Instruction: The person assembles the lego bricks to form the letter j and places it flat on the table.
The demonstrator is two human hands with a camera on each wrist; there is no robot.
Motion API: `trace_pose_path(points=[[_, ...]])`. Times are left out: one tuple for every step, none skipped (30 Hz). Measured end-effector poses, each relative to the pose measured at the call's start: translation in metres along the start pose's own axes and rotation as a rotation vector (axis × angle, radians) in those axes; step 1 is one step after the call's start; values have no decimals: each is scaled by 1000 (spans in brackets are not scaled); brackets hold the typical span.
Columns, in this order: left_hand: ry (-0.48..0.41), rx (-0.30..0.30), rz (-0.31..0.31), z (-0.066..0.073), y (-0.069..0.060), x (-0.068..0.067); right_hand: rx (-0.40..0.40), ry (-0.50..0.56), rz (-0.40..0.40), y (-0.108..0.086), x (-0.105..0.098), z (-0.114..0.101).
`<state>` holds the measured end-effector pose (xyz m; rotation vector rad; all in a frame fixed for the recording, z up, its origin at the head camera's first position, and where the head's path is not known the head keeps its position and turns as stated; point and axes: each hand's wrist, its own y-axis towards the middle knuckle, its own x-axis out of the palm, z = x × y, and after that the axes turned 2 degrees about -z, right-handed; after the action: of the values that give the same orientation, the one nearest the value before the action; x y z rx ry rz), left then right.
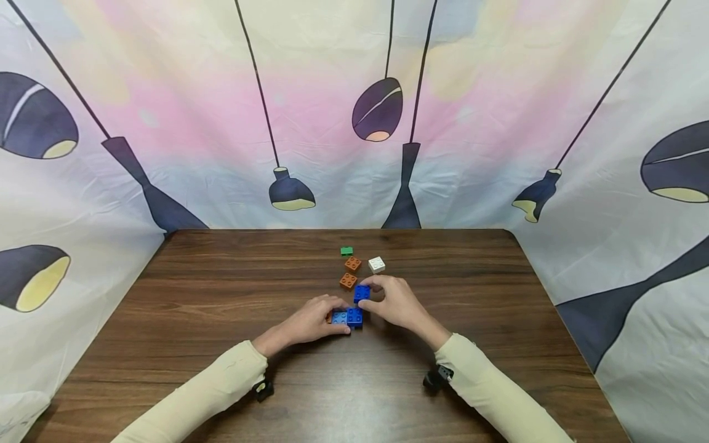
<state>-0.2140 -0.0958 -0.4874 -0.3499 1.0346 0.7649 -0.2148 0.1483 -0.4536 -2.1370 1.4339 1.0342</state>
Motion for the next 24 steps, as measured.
trace_pose_path(points=[[-2, -2, 0, 0, 0, 0, -4, 1, -3, -1, 0, -1], [-2, -3, 0, 0, 0, 0, -6, 3, -6, -2, 1, -3], [-1, -3, 1, 0, 0, 0, -8, 4, -7, -3, 1, -4], [-1, -3, 3, 0, 0, 0, -13, 6, -7, -3, 2, -5], [0, -3, 5, 0, 0, 1, -19, 6, -8, -4, 2, -6], [1, -1, 7, 0, 0, 1, -30, 4, -8, -5, 3, -7], [1, -1, 9, -1, 0, 1, -41, 2, -9, -5, 4, -8], [0, -1, 10, -1, 0, 1, -49, 2, -11, -6, 5, -8], [0, -1, 12, -1, 0, 1, -60, 2, -14, -6, 6, -9], [-3, 0, 14, -1, 0, 1, -70, 3, -17, -7, 6, -9], [-7, 0, 15, 0, 0, 1, -76, 6, -21, -7, 7, -9], [-11, -1, 15, 0, 0, 0, -81, 9, -25, -8, 8, -10], [-14, -1, 15, 0, 0, 0, -83, 12, -28, -8, 9, -10], [-16, 0, 15, 0, 0, 0, -85, 14, -30, -9, 9, -11], [-18, 0, 16, 0, 0, 0, -85, 14, -32, -9, 10, -11], [-20, 0, 16, 0, 0, 0, -84, 14, -34, -9, 11, -12], [-19, -1, 16, 1, 0, 0, -83, 11, -36, -9, 11, -12], [-18, -1, 16, 1, 0, 0, -84, 8, -38, -9, 12, -12], [-16, 0, 16, 1, 0, 0, -82, 5, -39, -9, 13, -12], [-14, 0, 16, 1, 0, 0, -82, 1, -41, -10, 14, -12], [-13, 1, 17, 1, 0, 0, -83, 1, -43, -10, 15, -11], [-12, 2, 18, 1, 0, 0, -84, 0, -45, -10, 16, -11], [-11, 1, 19, 1, 0, 0, -85, -1, -48, -10, 17, -11], [-11, 2, 20, 1, 0, 0, -85, -1, -50, -10, 18, -11]])
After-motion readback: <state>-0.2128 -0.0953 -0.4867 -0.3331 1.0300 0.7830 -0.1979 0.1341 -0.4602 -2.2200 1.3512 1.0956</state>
